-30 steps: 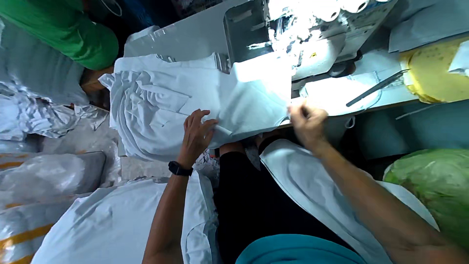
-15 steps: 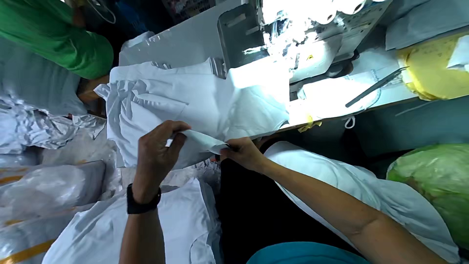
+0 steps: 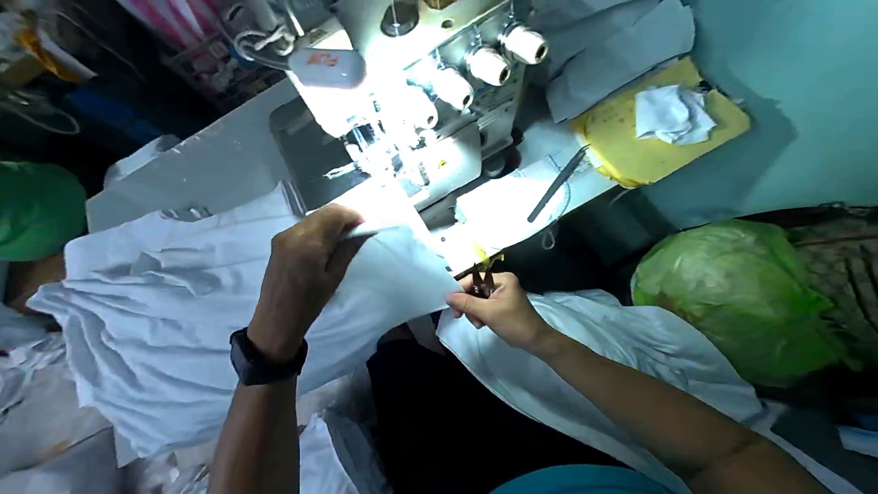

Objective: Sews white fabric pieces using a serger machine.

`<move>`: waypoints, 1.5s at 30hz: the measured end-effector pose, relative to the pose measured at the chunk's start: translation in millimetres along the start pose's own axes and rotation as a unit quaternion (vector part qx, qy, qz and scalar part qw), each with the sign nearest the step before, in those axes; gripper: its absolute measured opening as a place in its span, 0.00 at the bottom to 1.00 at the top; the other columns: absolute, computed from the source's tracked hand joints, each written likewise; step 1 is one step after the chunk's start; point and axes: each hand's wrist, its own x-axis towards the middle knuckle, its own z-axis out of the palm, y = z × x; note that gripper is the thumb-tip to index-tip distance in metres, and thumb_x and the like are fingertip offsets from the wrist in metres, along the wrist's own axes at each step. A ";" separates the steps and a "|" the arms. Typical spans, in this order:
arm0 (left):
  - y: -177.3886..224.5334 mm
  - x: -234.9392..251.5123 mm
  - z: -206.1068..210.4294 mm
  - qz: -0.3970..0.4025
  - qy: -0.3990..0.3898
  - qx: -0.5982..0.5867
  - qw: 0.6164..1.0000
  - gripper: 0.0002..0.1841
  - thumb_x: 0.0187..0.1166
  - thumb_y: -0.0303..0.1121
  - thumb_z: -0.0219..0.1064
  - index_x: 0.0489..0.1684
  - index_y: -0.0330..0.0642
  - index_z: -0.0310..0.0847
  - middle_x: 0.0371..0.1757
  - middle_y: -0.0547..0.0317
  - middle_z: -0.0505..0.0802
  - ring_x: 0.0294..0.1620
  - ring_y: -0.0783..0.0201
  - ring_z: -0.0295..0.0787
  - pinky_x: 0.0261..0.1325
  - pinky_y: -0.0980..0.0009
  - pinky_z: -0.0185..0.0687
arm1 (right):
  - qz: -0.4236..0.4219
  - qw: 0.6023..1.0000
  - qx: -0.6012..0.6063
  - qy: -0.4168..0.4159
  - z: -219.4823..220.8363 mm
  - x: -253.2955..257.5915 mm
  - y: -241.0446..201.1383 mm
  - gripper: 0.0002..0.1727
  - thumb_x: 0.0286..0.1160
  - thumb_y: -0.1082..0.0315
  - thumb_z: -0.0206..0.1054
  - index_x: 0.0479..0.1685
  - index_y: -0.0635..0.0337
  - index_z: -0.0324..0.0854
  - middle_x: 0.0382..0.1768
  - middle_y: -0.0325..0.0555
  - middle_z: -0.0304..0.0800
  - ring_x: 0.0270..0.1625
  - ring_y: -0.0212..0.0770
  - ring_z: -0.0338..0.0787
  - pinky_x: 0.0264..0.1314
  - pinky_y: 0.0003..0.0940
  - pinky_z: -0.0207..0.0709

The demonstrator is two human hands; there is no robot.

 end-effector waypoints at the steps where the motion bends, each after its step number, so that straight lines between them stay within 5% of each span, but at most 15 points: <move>1: -4.5 -0.1 4.8 -0.006 0.006 -0.005 1.000 0.10 0.86 0.30 0.62 0.45 0.29 0.83 0.38 0.45 0.89 0.34 0.61 0.86 0.42 0.69 0.82 | 0.008 1.000 -0.006 0.002 -1.7 4.5 2.0 0.05 0.75 0.76 0.70 0.31 0.62 0.86 0.22 0.31 0.90 0.17 0.19 0.79 0.22 0.15 0.73; 5: 17.9 1.4 -2.7 0.008 0.029 0.030 0.999 0.12 0.87 0.26 0.56 0.46 0.27 0.84 0.37 0.43 0.89 0.34 0.59 0.86 0.40 0.69 0.81 | -0.075 0.981 -0.173 0.041 -6.2 28.1 9.1 0.09 0.73 0.71 0.73 0.25 0.63 0.86 0.21 0.32 0.83 0.23 0.17 0.76 0.29 0.15 0.70; 7: 28.6 1.4 -6.0 0.045 0.044 0.063 0.996 0.10 0.87 0.27 0.58 0.43 0.30 0.84 0.33 0.44 0.86 0.31 0.58 0.83 0.35 0.70 0.76 | -0.188 0.947 -0.249 0.076 -8.1 41.7 15.8 0.08 0.65 0.72 0.78 0.23 0.66 0.87 0.31 0.43 0.87 0.37 0.28 0.84 0.43 0.23 0.78; 9: 21.5 4.0 -3.1 0.045 0.039 0.077 0.995 0.11 0.87 0.27 0.58 0.44 0.28 0.83 0.36 0.40 0.89 0.32 0.52 0.87 0.35 0.65 0.80 | -0.225 0.931 -0.282 0.056 -10.7 49.5 15.1 0.07 0.67 0.73 0.76 0.25 0.68 0.89 0.41 0.52 0.91 0.50 0.39 0.88 0.57 0.32 0.82; 13: -9.4 13.2 10.8 0.000 0.052 0.030 0.998 0.13 0.90 0.29 0.56 0.47 0.24 0.82 0.41 0.38 0.91 0.39 0.57 0.89 0.46 0.68 0.83 | -0.082 0.970 -0.223 0.045 -8.2 46.6 7.8 0.11 0.67 0.70 0.78 0.21 0.62 0.84 0.18 0.34 0.78 0.21 0.21 0.73 0.28 0.19 0.68; 19: -30.3 17.9 26.6 -0.020 0.041 -0.015 0.999 0.12 0.89 0.30 0.58 0.43 0.28 0.82 0.36 0.44 0.86 0.35 0.64 0.82 0.42 0.73 0.77 | -0.027 0.982 -0.151 0.106 -2.4 41.9 13.1 0.09 0.60 0.74 0.80 0.17 0.60 0.86 0.17 0.33 0.84 0.21 0.19 0.77 0.26 0.19 0.72; 25: -43.4 18.3 33.4 -0.054 0.032 -0.114 0.991 0.08 0.84 0.29 0.64 0.39 0.34 0.86 0.41 0.56 0.87 0.39 0.77 0.80 0.45 0.85 0.74 | -0.018 0.983 -0.142 0.117 1.4 32.2 13.4 0.15 0.52 0.74 0.77 0.10 0.54 0.75 0.15 0.27 0.76 0.20 0.17 0.72 0.23 0.17 0.66; 29: -26.9 24.5 30.0 -0.123 0.019 -0.106 0.987 0.05 0.76 0.28 0.72 0.42 0.35 0.88 0.38 0.58 0.90 0.33 0.78 0.81 0.39 0.83 0.77 | 0.054 0.991 -0.105 0.060 -2.5 11.0 15.8 0.10 0.49 0.74 0.78 0.16 0.54 0.79 0.16 0.27 0.80 0.19 0.18 0.75 0.22 0.17 0.67; 32: -19.7 23.4 37.1 -0.133 0.050 -0.073 0.987 0.07 0.74 0.26 0.71 0.44 0.34 0.85 0.37 0.56 0.88 0.28 0.76 0.78 0.32 0.83 0.73 | 0.054 0.994 -0.061 0.066 -2.3 10.3 21.5 0.16 0.46 0.78 0.78 0.28 0.54 0.74 0.20 0.30 0.82 0.22 0.23 0.81 0.27 0.19 0.76; 34: -15.9 25.7 40.4 -0.110 0.065 -0.032 0.991 0.05 0.73 0.23 0.70 0.43 0.33 0.84 0.40 0.51 0.87 0.32 0.69 0.80 0.34 0.78 0.76 | 0.058 0.995 -0.045 0.070 -0.3 11.8 19.9 0.17 0.46 0.79 0.78 0.34 0.57 0.77 0.21 0.31 0.83 0.23 0.24 0.82 0.28 0.19 0.78; 36: -7.9 26.7 44.8 -0.071 0.061 0.037 0.995 0.06 0.78 0.23 0.67 0.41 0.30 0.89 0.45 0.43 0.90 0.44 0.53 0.88 0.48 0.62 0.85 | 0.068 0.995 -0.054 0.052 -1.0 10.8 17.1 0.19 0.48 0.78 0.78 0.43 0.61 0.82 0.21 0.30 0.85 0.22 0.22 0.82 0.27 0.18 0.77; 38: 8.3 22.2 57.0 -0.068 0.063 0.144 0.985 0.09 0.81 0.24 0.64 0.45 0.31 0.91 0.47 0.38 0.90 0.48 0.42 0.88 0.50 0.49 0.81 | 0.065 0.995 -0.072 0.006 -5.1 7.5 15.6 0.19 0.54 0.76 0.77 0.49 0.66 0.86 0.23 0.29 0.85 0.23 0.20 0.80 0.29 0.16 0.75; 41: 39.0 8.1 92.6 -0.135 0.096 0.285 0.944 0.14 0.83 0.30 0.60 0.56 0.36 0.90 0.54 0.40 0.92 0.56 0.41 0.88 0.62 0.40 0.71 | -0.008 0.993 -0.100 -0.065 -16.7 4.1 25.9 0.02 0.62 0.72 0.76 0.29 0.61 0.90 0.25 0.30 0.88 0.27 0.14 0.79 0.29 0.12 0.71; 45: 41.9 7.0 119.8 -0.192 0.158 0.291 0.924 0.20 0.85 0.38 0.52 0.57 0.40 0.91 0.61 0.46 0.93 0.67 0.46 0.86 0.76 0.39 0.59 | -0.068 0.989 -0.109 -0.074 -22.9 7.0 23.1 0.03 0.64 0.72 0.74 0.28 0.60 0.92 0.29 0.31 0.92 0.32 0.13 0.83 0.34 0.10 0.73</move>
